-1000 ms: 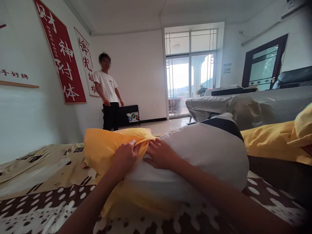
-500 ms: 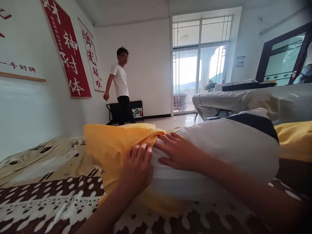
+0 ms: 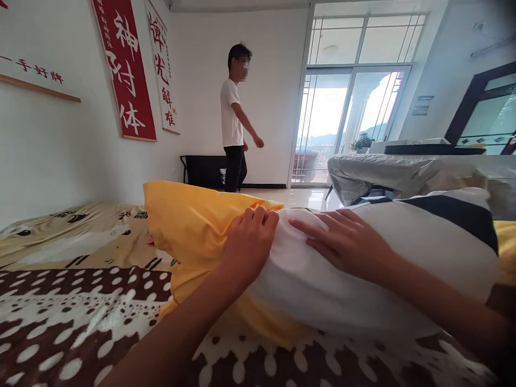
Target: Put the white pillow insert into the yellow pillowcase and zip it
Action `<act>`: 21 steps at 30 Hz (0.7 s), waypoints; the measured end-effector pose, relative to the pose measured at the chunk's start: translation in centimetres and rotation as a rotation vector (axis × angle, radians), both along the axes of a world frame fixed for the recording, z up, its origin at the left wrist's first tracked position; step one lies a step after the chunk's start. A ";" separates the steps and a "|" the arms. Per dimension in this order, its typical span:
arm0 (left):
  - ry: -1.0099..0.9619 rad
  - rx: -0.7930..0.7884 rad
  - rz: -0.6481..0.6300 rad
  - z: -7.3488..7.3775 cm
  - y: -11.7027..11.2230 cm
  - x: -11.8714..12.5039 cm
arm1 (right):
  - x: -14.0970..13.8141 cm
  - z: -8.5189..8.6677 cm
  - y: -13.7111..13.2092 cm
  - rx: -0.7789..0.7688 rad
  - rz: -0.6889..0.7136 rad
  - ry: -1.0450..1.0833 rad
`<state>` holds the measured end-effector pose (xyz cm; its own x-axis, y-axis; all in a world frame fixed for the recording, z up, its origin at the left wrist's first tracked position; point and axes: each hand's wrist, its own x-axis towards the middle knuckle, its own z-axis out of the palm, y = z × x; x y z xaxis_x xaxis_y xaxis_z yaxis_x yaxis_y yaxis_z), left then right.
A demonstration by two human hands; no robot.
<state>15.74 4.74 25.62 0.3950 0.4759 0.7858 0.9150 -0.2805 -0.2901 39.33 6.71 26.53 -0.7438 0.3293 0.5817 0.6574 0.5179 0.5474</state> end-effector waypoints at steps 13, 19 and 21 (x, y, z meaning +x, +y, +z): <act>-0.066 -0.335 0.098 4.3 3.0 2.4 | -1.2 -1.1 -2.8 0.083 0.083 -0.100; -0.128 -0.476 0.051 5.8 4.1 4.4 | -1.4 -1.9 -3.8 0.070 0.126 -0.086; -0.150 -0.499 0.024 5.8 4.1 5.5 | -1.5 -2.0 -4.1 0.058 0.118 -0.094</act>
<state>21.26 8.83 31.47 0.2800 0.8147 0.5078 0.9441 -0.3295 0.0080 37.83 2.58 24.54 -0.8273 0.2041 0.5233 0.5383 0.5546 0.6346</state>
